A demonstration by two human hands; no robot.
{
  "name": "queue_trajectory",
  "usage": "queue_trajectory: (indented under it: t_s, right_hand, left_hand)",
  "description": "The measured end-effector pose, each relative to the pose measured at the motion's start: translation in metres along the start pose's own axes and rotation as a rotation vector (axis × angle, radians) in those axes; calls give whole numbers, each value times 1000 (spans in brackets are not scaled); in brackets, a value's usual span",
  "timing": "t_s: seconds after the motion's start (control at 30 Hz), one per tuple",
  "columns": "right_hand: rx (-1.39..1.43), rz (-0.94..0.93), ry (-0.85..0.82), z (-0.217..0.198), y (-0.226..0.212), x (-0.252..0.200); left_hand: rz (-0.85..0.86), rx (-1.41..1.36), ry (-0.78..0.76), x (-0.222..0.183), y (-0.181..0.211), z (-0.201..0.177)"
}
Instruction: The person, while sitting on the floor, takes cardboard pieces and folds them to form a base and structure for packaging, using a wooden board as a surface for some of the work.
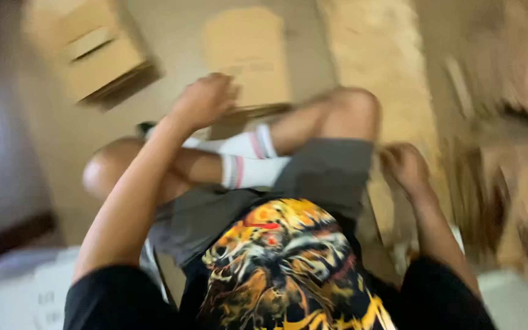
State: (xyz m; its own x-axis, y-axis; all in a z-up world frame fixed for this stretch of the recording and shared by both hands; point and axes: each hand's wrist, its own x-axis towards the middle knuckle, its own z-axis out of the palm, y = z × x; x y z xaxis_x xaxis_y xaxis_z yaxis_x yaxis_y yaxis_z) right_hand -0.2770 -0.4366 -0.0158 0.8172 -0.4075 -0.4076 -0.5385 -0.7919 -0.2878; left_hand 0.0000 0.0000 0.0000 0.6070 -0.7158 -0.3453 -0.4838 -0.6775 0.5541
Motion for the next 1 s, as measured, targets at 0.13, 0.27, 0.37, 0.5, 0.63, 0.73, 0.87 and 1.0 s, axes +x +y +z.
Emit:
queue_trajectory:
  t_s: [0.13,0.27,0.37,0.5,0.63,0.73,0.87,1.0]
  right_hand:
    - [-119,-356,21,19,18,-16]
    - [-257,-655,200,55,49,-5]
    - [-231,-667,276,82,72,8]
    - [-314,-599,244,96,86,12]
    - [-394,-674,243,88,88,13]
    - [-394,-741,235,96,101,24]
    - [-417,-919,185,85,107,31]
    - [-372,-971,228,79,102,23]
  left_hand:
    - [162,98,129,4,35,11]
    - [284,110,303,-2,27,20]
    - [246,158,307,-4,17,24]
    - [229,157,270,-3,28,23]
    - [266,103,282,-2,32,29]
    - [240,72,256,-5,40,26]
    - [219,32,264,-4,36,29]
    - [274,82,348,-4,22,36]
